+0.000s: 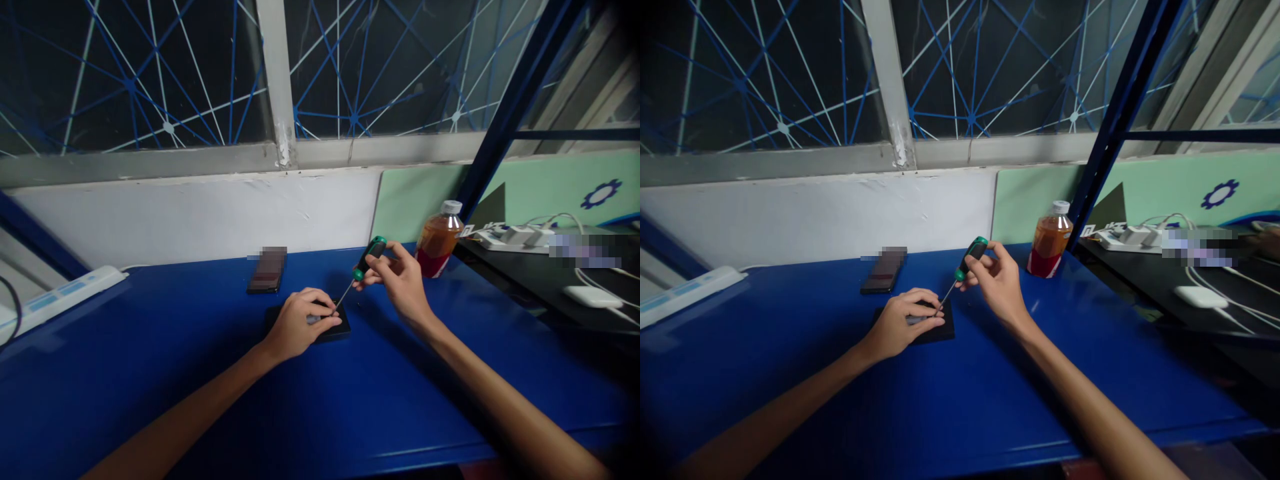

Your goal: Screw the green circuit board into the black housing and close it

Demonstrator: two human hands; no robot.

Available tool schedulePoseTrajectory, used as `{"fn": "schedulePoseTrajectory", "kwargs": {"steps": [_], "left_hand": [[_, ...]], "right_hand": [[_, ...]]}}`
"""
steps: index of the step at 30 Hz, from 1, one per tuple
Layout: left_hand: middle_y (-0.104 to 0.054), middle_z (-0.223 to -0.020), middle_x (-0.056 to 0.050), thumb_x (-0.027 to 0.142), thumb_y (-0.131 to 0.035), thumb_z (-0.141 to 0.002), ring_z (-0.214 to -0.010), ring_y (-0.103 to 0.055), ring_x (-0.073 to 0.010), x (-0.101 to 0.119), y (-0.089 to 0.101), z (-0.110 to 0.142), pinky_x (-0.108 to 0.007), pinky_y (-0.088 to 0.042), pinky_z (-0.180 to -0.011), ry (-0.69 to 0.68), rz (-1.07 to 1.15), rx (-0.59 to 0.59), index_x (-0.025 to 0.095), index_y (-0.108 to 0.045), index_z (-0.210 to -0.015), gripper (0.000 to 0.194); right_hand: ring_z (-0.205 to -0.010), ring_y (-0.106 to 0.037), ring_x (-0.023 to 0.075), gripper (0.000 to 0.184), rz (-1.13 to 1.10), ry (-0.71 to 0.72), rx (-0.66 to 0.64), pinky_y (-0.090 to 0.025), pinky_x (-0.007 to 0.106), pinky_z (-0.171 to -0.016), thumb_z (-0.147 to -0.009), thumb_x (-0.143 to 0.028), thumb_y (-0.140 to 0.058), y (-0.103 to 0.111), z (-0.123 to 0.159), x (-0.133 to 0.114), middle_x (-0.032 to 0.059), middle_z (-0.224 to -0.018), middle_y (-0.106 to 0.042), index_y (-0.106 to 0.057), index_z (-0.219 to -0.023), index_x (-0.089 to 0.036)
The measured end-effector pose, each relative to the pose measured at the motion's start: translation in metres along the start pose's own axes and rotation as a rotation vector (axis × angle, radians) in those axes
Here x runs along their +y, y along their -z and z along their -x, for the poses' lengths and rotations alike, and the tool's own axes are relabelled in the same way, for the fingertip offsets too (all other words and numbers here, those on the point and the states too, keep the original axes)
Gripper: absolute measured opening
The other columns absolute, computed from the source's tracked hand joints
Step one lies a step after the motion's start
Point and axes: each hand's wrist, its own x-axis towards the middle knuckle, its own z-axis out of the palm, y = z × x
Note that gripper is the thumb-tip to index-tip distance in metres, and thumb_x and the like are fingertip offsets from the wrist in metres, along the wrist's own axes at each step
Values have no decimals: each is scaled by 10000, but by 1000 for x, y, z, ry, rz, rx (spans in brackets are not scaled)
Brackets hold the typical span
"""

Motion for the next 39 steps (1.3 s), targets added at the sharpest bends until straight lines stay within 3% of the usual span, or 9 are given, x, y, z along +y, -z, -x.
{"fn": "schedulePoseTrajectory", "kwargs": {"steps": [7,26,39], "left_hand": [[-688,-876,-30,242,-654,-836,-886,-614,-184,2,0,-1,-350,-478,-826,28,-26,0,201,-730,-775,106],[-710,-912,-49,294,-647,-836,-816,-648,-185,4,2,0,-346,-522,-755,120,45,66,208,-741,-879,134],[-705,-850,-40,275,-670,-821,-821,-630,-194,1,-2,2,-350,-485,-761,32,-87,113,206,-735,-821,94]], "right_hand": [[-549,-671,158,262,27,78,-2,-587,307,-531,-789,-314,-657,-4,3,-5,3,-718,-680,-479,-950,-206],[-579,-679,178,256,32,104,60,-606,349,-561,-781,-321,-656,-5,5,-6,-8,-705,-657,-464,-918,-221],[-541,-670,170,265,36,89,73,-597,324,-535,-770,-337,-666,-7,6,-6,-15,-678,-658,-461,-896,-226]]}}
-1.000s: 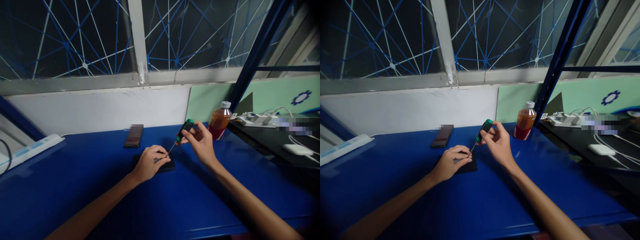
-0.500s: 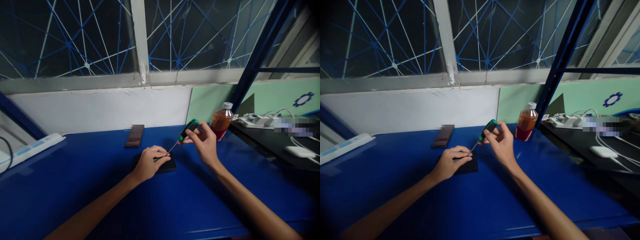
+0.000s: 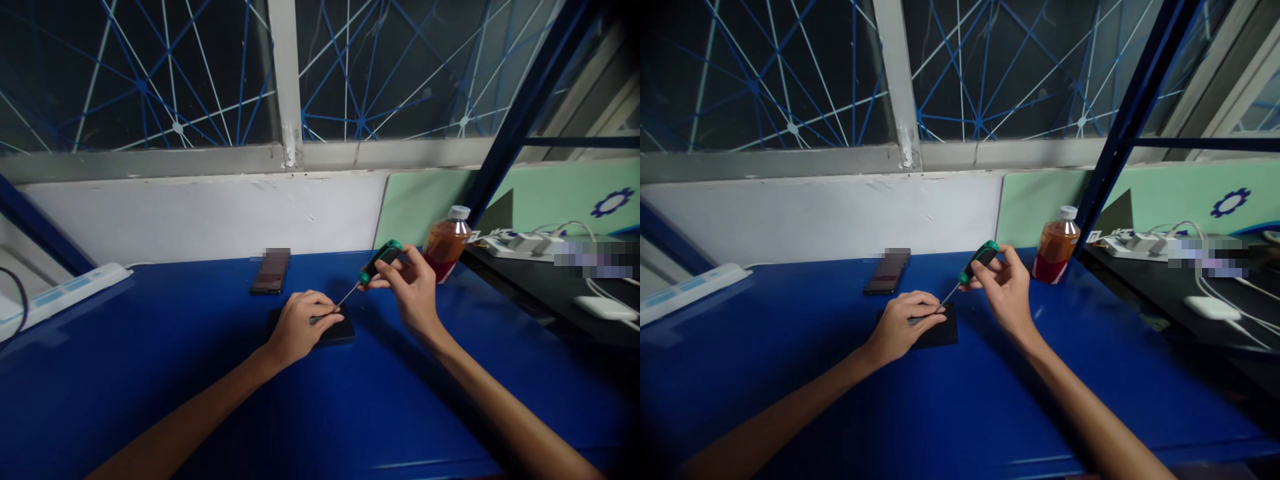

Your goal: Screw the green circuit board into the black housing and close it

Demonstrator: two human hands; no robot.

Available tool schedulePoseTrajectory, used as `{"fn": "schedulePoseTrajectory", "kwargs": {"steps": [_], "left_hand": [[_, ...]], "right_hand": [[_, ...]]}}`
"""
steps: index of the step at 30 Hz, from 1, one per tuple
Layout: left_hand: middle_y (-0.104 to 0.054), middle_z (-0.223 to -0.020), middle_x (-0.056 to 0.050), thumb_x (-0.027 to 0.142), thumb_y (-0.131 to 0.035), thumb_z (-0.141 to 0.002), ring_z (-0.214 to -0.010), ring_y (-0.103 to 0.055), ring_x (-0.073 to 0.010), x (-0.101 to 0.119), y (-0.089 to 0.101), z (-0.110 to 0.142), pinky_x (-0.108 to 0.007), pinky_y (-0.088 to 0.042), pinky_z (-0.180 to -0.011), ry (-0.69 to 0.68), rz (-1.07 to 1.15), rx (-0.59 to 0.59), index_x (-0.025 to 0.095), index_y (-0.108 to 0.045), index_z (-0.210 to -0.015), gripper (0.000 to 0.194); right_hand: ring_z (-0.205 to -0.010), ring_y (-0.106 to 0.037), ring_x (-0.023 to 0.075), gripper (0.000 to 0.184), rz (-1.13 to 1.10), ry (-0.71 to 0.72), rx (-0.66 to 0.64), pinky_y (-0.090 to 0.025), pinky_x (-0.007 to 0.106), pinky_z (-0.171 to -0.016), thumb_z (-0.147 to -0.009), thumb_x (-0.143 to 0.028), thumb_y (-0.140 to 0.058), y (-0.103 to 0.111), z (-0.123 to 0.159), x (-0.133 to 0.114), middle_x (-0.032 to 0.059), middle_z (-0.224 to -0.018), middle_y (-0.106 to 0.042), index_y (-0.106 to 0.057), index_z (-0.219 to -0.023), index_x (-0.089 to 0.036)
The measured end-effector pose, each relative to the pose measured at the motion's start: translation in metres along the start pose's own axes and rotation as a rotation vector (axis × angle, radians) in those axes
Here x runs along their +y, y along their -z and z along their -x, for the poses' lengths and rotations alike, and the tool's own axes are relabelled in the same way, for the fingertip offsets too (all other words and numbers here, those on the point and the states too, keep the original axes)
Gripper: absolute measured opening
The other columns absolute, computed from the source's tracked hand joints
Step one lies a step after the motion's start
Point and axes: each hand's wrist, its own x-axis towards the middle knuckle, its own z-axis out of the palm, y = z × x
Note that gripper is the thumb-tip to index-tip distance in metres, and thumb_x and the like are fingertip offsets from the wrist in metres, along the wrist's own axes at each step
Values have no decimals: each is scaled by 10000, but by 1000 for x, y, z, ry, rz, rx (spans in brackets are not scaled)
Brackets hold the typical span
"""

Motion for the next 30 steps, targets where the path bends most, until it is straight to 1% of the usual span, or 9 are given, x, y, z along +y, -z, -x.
{"fn": "schedulePoseTrajectory", "kwargs": {"steps": [3,5,9,11,15,18,20,24,30], "left_hand": [[-701,-896,-52,313,-674,-815,-864,-627,-206,0,1,0,-365,-480,-793,3,-23,-12,207,-729,-864,129],[-690,-965,-61,383,-700,-779,-912,-619,-226,1,3,0,-394,-470,-823,18,-68,-40,216,-712,-942,234],[-639,-1128,-99,591,-730,-638,-1041,-570,-302,4,7,0,-469,-428,-870,45,-205,-159,219,-584,-1203,692],[-618,-1173,-116,643,-724,-595,-1075,-547,-326,4,7,1,-484,-408,-881,24,-253,-226,211,-524,-1272,827],[-626,-1154,-111,562,-707,-674,-1038,-556,-312,3,4,3,-466,-404,-859,-7,-287,-257,208,-525,-1269,715],[-637,-1129,-106,496,-736,-661,-1004,-569,-305,5,6,3,-470,-409,-842,-30,-271,-228,221,-535,-1256,686],[-642,-1121,-103,468,-749,-648,-1000,-576,-304,7,10,2,-488,-410,-853,-33,-242,-199,229,-539,-1250,681],[-630,-1162,-100,440,-742,-665,-1059,-565,-309,13,24,-3,-523,-418,-895,0,-140,-141,227,-545,-1249,652],[-602,-1218,-123,397,-743,-693,-1113,-553,-313,20,39,-8,-530,-442,-956,43,52,-72,197,-573,-1235,602]], "right_hand": [[-540,-669,169,258,-3,4,0,-598,333,-543,-772,-324,-663,0,0,1,-15,-678,-654,-464,-899,-222],[-538,-667,174,255,8,6,6,-596,341,-537,-775,-318,-660,1,-1,1,-17,-674,-649,-464,-906,-221],[-516,-654,168,240,10,26,37,-580,326,-498,-778,-304,-654,7,-5,0,-25,-656,-629,-471,-905,-217],[-504,-645,157,223,12,40,69,-574,315,-490,-777,-293,-652,12,-7,-1,-29,-659,-619,-481,-896,-215],[-456,-604,133,208,60,67,129,-553,292,-454,-758,-289,-669,21,-14,-1,-43,-615,-589,-511,-867,-208],[-438,-570,114,223,77,97,165,-510,253,-402,-727,-291,-702,25,-17,-1,-39,-593,-587,-536,-839,-194],[-445,-563,109,258,54,104,184,-498,240,-386,-711,-287,-719,27,-19,-2,-35,-602,-596,-548,-876,-190],[-485,-591,127,321,18,109,201,-544,266,-424,-709,-283,-727,28,-20,-6,-37,-624,-603,-549,-962,-198],[-525,-649,161,293,38,132,207,-592,320,-492,-738,-307,-711,28,-19,-8,-36,-663,-625,-503,-925,-220]]}}
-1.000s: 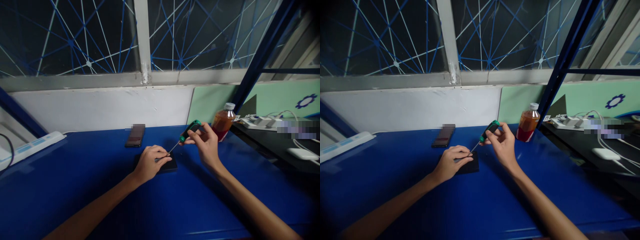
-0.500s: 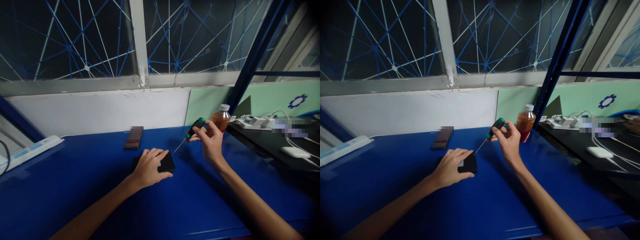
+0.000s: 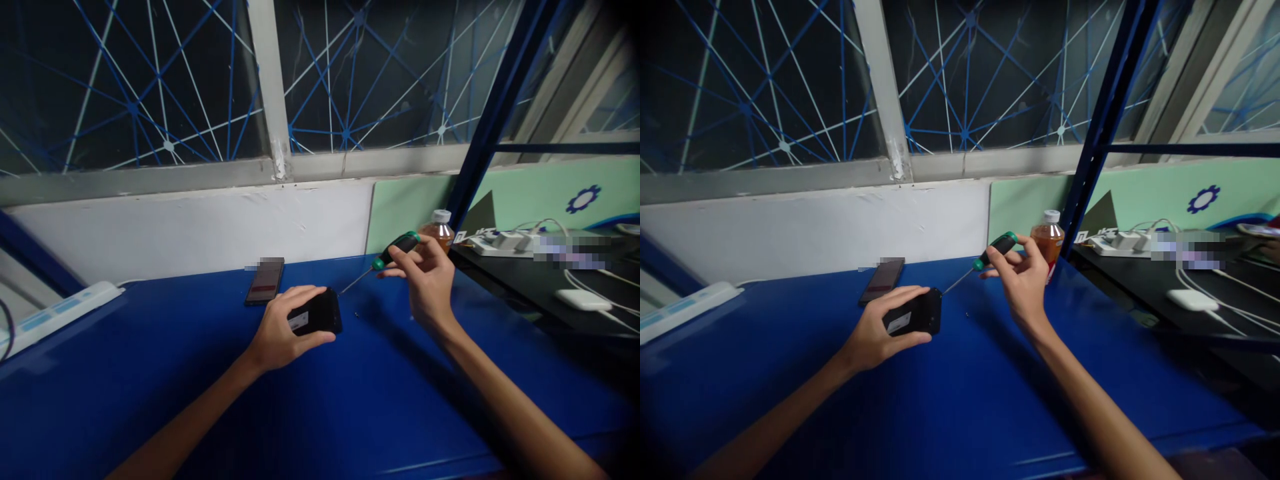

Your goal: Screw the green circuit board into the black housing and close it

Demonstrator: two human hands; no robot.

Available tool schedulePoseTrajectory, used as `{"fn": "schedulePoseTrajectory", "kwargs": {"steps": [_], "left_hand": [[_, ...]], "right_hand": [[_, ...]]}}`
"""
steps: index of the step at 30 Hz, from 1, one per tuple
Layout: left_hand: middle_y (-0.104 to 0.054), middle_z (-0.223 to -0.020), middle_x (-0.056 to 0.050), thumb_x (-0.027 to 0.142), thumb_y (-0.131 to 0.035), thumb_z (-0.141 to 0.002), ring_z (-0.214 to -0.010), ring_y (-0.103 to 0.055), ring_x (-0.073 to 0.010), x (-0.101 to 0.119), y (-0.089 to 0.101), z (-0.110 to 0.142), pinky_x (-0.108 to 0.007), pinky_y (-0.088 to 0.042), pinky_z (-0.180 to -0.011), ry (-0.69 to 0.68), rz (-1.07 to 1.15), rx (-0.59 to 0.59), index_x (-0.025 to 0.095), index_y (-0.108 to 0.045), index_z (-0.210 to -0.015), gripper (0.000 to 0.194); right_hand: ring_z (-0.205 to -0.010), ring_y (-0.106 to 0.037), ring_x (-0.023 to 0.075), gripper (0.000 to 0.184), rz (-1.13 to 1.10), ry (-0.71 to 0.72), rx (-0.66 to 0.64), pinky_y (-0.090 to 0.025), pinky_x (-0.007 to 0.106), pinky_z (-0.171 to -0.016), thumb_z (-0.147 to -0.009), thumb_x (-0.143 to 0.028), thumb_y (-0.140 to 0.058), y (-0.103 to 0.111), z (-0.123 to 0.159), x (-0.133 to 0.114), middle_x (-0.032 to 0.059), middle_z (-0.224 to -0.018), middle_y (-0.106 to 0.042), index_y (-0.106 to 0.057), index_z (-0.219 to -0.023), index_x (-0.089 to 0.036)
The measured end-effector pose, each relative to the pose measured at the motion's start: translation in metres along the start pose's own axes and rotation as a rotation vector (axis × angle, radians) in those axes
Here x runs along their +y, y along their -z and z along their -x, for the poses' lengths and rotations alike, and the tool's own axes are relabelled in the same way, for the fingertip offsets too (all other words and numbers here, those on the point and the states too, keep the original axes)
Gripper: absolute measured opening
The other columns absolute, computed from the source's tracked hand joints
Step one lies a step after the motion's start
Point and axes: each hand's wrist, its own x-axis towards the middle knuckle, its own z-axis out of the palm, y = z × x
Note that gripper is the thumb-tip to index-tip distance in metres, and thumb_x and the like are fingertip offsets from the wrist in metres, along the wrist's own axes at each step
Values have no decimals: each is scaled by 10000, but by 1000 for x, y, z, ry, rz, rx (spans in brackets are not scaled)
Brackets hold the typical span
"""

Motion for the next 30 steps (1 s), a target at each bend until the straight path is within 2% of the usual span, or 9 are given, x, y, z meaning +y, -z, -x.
{"fn": "schedulePoseTrajectory", "kwargs": {"steps": [6,17,21,25,30], "left_hand": [[-607,-1215,-107,367,-754,-685,-1115,-557,-319,6,1,1,-532,-446,-969,12,49,-10,218,-566,-1235,600],[-624,-1194,-86,386,-757,-676,-1103,-563,-317,8,1,1,-531,-437,-955,20,-8,1,238,-574,-1211,584],[-601,-1223,-89,379,-753,-681,-1108,-556,-310,8,0,1,-522,-443,-958,31,30,-24,235,-550,-1238,611],[-582,-1235,-100,376,-742,-685,-1110,-549,-308,8,-2,2,-509,-448,-960,23,70,-35,221,-535,-1254,625],[-574,-1242,-75,360,-745,-686,-1125,-540,-280,6,-2,3,-465,-444,-982,39,94,-41,230,-530,-1250,618]], "right_hand": [[-542,-658,157,280,-5,23,10,-596,319,-507,-754,-309,-698,0,0,1,-39,-700,-634,-477,-909,-233],[-565,-669,175,328,2,44,-2,-603,332,-518,-720,-287,-727,-1,2,-7,-46,-687,-625,-452,-896,-252],[-467,-627,161,349,82,103,5,-546,300,-454,-705,-280,-748,-1,4,-9,-66,-601,-584,-474,-919,-257],[-386,-552,125,292,264,149,30,-469,268,-403,-765,-313,-695,0,6,-8,-72,-541,-542,-527,-993,-244],[-482,-602,136,268,149,136,-101,-480,274,-425,-842,-333,-586,5,4,-4,2,-731,-638,-515,-1068,-208]]}}
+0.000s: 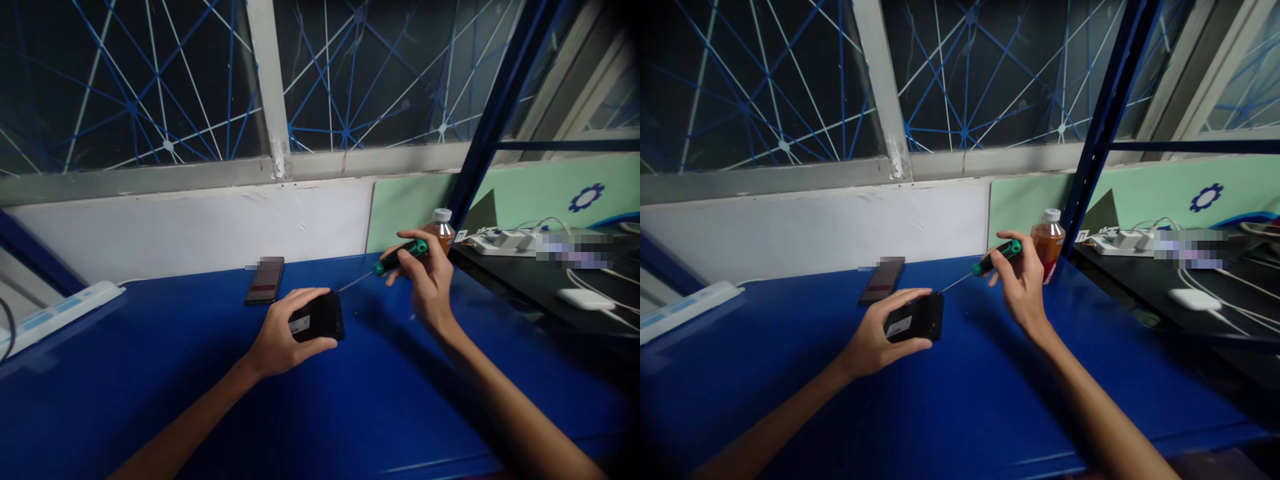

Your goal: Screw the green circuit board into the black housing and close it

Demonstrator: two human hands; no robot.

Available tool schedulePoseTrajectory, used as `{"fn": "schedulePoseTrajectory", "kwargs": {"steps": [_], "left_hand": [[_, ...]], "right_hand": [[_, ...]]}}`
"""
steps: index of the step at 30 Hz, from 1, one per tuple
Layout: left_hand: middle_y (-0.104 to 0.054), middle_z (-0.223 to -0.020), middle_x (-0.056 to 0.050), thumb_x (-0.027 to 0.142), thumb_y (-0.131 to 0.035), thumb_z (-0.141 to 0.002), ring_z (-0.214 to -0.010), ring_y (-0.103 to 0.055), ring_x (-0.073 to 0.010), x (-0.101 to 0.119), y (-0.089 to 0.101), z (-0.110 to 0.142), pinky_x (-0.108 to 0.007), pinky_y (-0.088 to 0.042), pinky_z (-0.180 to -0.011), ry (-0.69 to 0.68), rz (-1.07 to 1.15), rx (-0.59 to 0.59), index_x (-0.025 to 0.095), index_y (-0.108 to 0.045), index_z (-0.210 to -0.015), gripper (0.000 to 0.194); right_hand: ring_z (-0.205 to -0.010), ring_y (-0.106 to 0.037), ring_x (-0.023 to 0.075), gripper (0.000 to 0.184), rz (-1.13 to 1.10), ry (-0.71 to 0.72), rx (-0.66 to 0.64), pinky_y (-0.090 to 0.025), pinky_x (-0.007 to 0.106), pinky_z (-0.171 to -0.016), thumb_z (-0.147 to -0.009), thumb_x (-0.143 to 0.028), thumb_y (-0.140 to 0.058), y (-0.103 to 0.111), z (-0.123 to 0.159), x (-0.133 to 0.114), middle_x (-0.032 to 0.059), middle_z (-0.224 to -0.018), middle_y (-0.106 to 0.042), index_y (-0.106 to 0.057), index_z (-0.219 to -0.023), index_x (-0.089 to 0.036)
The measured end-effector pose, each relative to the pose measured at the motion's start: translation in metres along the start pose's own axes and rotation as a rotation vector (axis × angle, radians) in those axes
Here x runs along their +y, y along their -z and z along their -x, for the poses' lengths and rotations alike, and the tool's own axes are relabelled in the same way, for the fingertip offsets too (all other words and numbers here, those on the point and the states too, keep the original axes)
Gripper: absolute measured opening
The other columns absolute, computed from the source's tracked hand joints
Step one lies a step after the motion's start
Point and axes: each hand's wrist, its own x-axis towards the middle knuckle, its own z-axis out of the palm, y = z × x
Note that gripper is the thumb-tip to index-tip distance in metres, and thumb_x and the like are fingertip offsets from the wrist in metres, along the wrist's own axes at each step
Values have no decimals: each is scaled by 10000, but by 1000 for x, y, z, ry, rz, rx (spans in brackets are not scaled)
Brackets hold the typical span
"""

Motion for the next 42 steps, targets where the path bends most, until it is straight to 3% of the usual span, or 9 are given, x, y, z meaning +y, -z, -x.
{"fn": "schedulePoseTrajectory", "kwargs": {"steps": [2,8,15,22,28,34,40,42], "left_hand": [[-573,-1243,-66,354,-745,-690,-1132,-536,-270,0,1,0,-451,-441,-989,7,-1,1,235,-531,-1247,609],[-572,-1247,-66,367,-738,-695,-1140,-530,-278,-1,2,0,-464,-439,-986,3,-14,0,240,-537,-1242,596],[-581,-1233,-64,360,-741,-690,-1143,-528,-277,-1,2,-1,-461,-437,-984,-8,-10,7,245,-545,-1231,587],[-583,-1228,-78,350,-743,-687,-1129,-538,-279,2,2,1,-462,-444,-975,-15,-10,-4,231,-552,-1223,581],[-588,-1217,-80,353,-738,-689,-1115,-547,-279,0,2,0,-454,-457,-959,-21,-17,6,226,-553,-1222,579],[-583,-1222,-80,364,-741,-690,-1113,-543,-275,0,2,0,-450,-459,-957,-23,-10,-19,229,-541,-1236,597],[-586,-1216,-79,355,-743,-683,-1108,-546,-278,0,3,0,-454,-457,-956,-18,-13,-3,229,-550,-1227,591],[-588,-1211,-84,354,-738,-686,-1105,-548,-284,0,3,0,-467,-460,-950,-18,-9,-2,229,-553,-1226,584]], "right_hand": [[-485,-602,135,286,-16,12,0,-487,280,-441,-831,-314,-600,0,0,-1,9,-750,-647,-518,-1079,-199],[-403,-563,136,293,180,49,106,-465,275,-449,-792,-293,-666,-2,3,-4,-70,-493,-537,-549,-1048,-213],[-470,-594,123,272,-35,30,-39,-501,289,-455,-831,-280,-583,1,0,-3,17,-814,-641,-491,-1077,-209],[-392,-530,114,277,182,39,106,-433,263,-411,-793,-286,-664,-2,3,-1,-67,-570,-516,-541,-1034,-227],[-480,-575,116,247,16,17,-47,-464,275,-458,-865,-291,-550,2,1,1,4,-790,-630,-496,-1095,-218],[-385,-538,117,293,174,18,76,-440,258,-416,-786,-299,-681,0,2,0,-73,-533,-521,-541,-1029,-215],[-480,-590,125,248,4,1,-52,-465,265,-423,-849,-334,-584,3,0,2,0,-763,-624,-505,-1056,-222],[-462,-582,120,276,-5,-6,-42,-471,267,-428,-825,-317,-621,2,-1,0,-7,-742,-624,-514,-1059,-217]]}}
